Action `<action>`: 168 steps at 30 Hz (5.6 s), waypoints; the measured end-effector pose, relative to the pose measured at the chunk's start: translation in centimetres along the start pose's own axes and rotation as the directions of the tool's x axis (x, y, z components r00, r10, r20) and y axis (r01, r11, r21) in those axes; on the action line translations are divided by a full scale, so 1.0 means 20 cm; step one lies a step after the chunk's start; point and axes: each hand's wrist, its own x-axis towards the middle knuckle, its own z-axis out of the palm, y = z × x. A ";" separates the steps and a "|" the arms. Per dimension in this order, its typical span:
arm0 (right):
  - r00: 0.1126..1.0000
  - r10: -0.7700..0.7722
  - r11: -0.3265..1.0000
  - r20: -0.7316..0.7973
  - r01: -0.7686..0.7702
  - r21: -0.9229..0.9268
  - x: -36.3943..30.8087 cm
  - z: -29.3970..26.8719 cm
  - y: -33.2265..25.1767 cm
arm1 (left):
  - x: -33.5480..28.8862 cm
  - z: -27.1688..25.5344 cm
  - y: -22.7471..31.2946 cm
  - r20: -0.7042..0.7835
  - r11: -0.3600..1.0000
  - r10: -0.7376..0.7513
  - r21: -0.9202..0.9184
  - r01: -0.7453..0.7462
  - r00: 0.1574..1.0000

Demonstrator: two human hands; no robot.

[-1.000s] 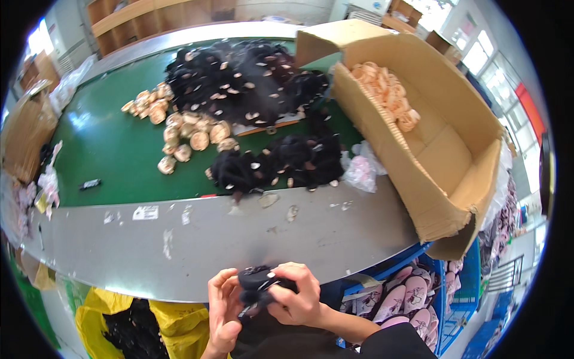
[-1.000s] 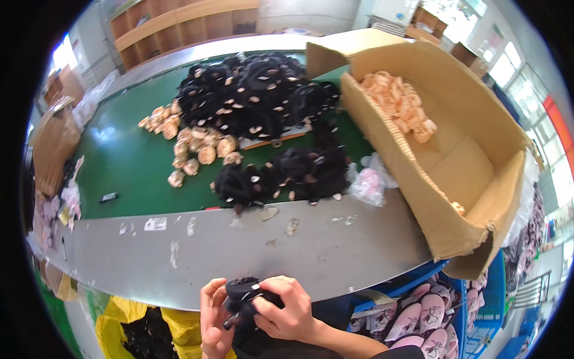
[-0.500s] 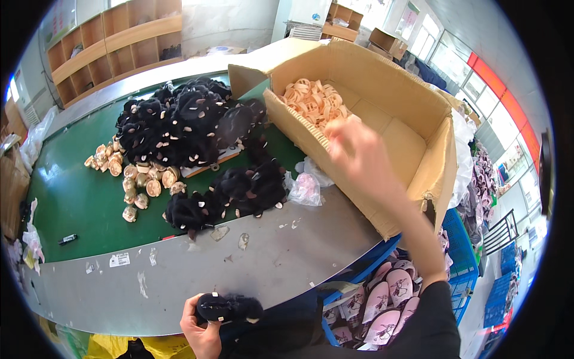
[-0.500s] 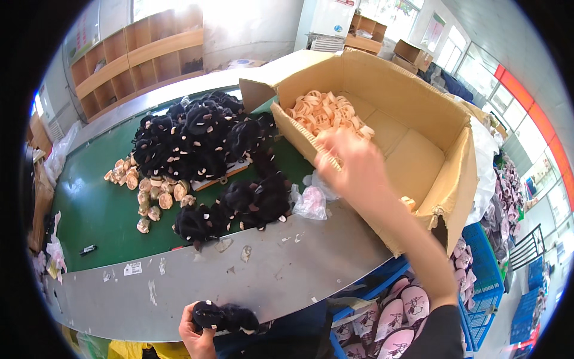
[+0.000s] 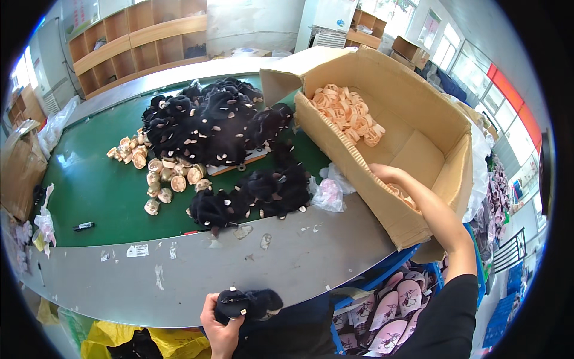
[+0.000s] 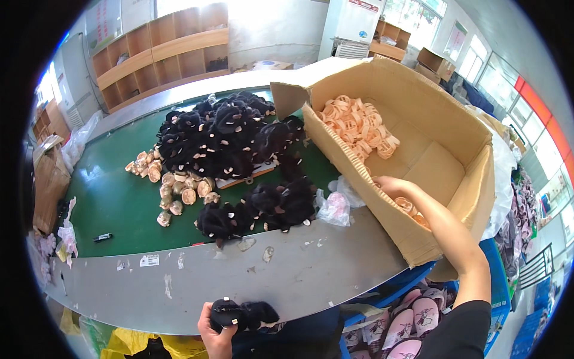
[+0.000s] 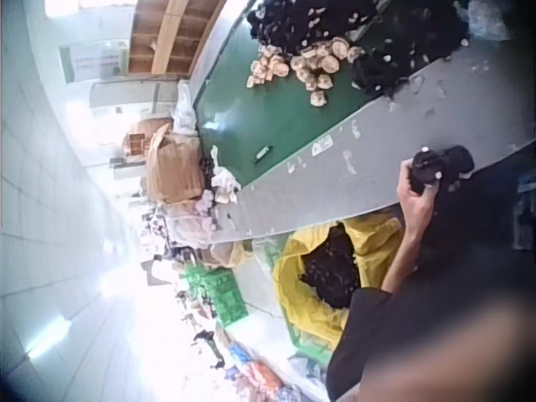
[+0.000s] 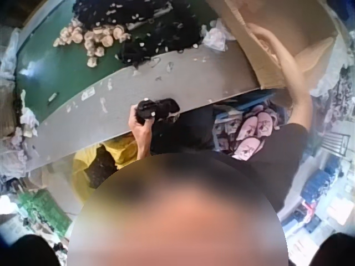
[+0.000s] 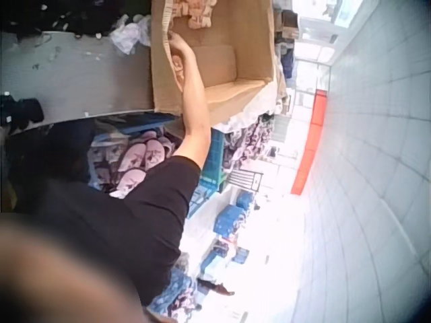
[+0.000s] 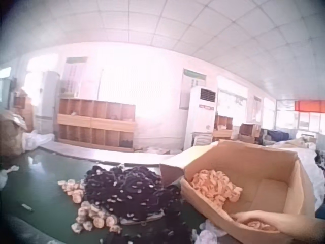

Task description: The person repeatedly picks up black slipper uppers and beige slipper soles from a green worktable, presses them together by hand, and places the assembled pairs into a yellow bag. The process is repeated continuously throughout the clip.

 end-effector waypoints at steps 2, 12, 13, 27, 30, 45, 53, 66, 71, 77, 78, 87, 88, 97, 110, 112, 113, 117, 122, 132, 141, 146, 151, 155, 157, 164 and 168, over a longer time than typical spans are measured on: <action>0.997 0.070 0.978 -0.012 -0.071 -0.197 -0.04 -0.08 -0.06 | 0.00 -0.01 -0.04 -0.021 0.999 -0.022 -0.030 0.021 1.000; 0.467 -0.544 0.778 -0.697 0.591 -0.212 -0.66 0.26 -1.22 | -0.01 -0.01 0.05 -0.117 1.000 0.013 0.027 -0.009 0.993; 0.559 -0.580 0.715 -0.593 0.698 -0.042 -0.69 0.45 -1.29 | -0.02 -0.04 0.04 -0.135 0.999 0.020 0.037 -0.015 0.991; 0.380 -0.894 0.299 -0.235 0.900 0.317 -0.73 1.48 -1.63 | -0.21 -0.20 0.03 -0.240 0.998 -0.067 -0.006 0.067 0.969; 0.363 -0.901 0.327 -0.237 0.928 0.176 -0.72 1.54 -1.62 | -0.20 -0.21 0.02 -0.236 0.998 -0.058 -0.018 0.055 0.970; 0.301 -0.941 0.205 -0.156 0.871 0.447 -0.80 1.55 -2.05 | -0.38 -0.56 0.17 -0.221 0.991 -0.131 -0.014 0.131 0.967; 0.225 -0.970 0.136 -0.096 0.823 0.552 -0.85 1.67 -2.23 | -0.48 -0.66 0.16 -0.273 0.990 -0.138 -0.071 0.123 0.952; 0.136 -0.989 0.075 -0.065 0.817 0.571 -0.81 1.70 -2.16 | -0.45 -0.65 0.12 -0.226 0.983 -0.162 -0.126 0.136 0.961; 0.131 -0.984 0.045 -0.122 0.841 0.540 -0.81 1.67 -2.11 | -0.43 -0.62 0.16 -0.189 0.985 -0.153 -0.105 0.135 0.970; 0.110 -0.986 0.036 -0.124 0.873 0.486 -0.80 1.67 -2.07 | -0.39 -0.57 0.17 -0.204 0.996 -0.084 -0.006 0.085 0.975; 0.120 -0.984 0.041 -0.133 0.874 0.484 -0.80 1.67 -2.07 | -0.38 -0.56 0.17 -0.212 0.996 -0.065 0.042 0.075 0.975; 0.090 -0.984 0.004 -0.153 0.872 0.489 -0.75 1.67 -2.00 | -0.33 -0.52 0.17 -0.166 0.987 0.022 0.162 0.005 0.986; 0.092 -0.985 0.008 -0.149 0.873 0.487 -0.75 1.67 -1.99 | -0.33 -0.51 0.16 -0.196 0.972 0.054 0.235 -0.007 0.979; 0.179 -0.878 0.129 -0.443 0.982 0.141 -0.70 1.59 -2.05 | -0.22 -0.32 0.08 -0.438 0.879 0.422 0.413 -0.240 0.794; 0.630 -0.683 0.121 -0.370 0.597 0.793 -0.66 1.73 -1.88 | -0.18 -0.26 0.04 -0.398 0.974 0.213 0.157 -0.162 0.893; 0.663 -0.636 0.210 -0.394 0.641 0.738 -0.66 1.70 -1.86 | -0.13 -0.19 0.08 -0.533 0.982 0.148 -0.024 -0.190 0.833; 0.664 -0.620 0.260 -0.417 0.676 0.690 -0.66 1.70 -1.84 | -0.13 -0.21 0.07 -0.537 0.989 0.139 0.026 -0.149 0.832; 0.592 -0.643 0.375 -0.486 0.796 0.475 -0.68 1.70 -1.72 | -0.11 -0.31 0.03 -0.306 0.993 -0.022 -0.120 -0.016 0.952; 0.572 -0.654 0.388 -0.495 0.816 0.429 -0.71 1.66 -1.67 | -0.09 -0.24 0.07 -0.233 0.798 -0.170 -0.603 -0.005 0.957; 0.190 -0.656 0.347 -0.730 0.935 -0.068 -0.70 1.71 -1.69 | -0.06 -0.27 -0.01 -0.132 0.655 0.614 0.637 -0.408 0.778; 0.234 -0.584 0.407 -0.777 0.913 -0.031 -0.70 1.82 -1.69 | -0.03 -0.24 -0.12 -0.201 0.812 0.480 0.470 -0.346 0.854; 0.252 -0.528 0.387 -0.811 0.922 0.035 -0.69 1.84 -1.68 | -0.02 -0.22 -0.16 -0.222 0.898 0.411 0.263 -0.352 0.884; 0.415 -0.541 0.498 -0.731 0.859 0.119 -0.69 1.80 -1.63 | -0.03 -0.21 -0.17 -0.204 0.902 0.357 0.327 -0.280 0.912; 0.579 -0.456 0.452 -0.676 0.805 0.384 -0.71 1.73 -1.64 | -0.08 -0.20 -0.14 -0.146 0.792 0.433 0.532 -0.298 0.890; 0.693 -0.402 0.421 -0.598 0.720 0.552 -0.70 1.76 -1.65 | -0.05 -0.19 -0.16 -0.073 0.695 0.534 0.605 -0.388 0.842; 0.813 -0.352 0.402 -0.464 0.579 0.709 -0.73 1.74 -1.67 | -0.03 -0.15 -0.13 -0.036 0.765 0.488 0.499 -0.407 0.872; 0.739 -0.341 0.474 -0.580 0.669 0.573 -0.71 1.75 -1.69 | 0.00 -0.16 -0.14 0.038 0.765 0.443 0.505 -0.400 0.896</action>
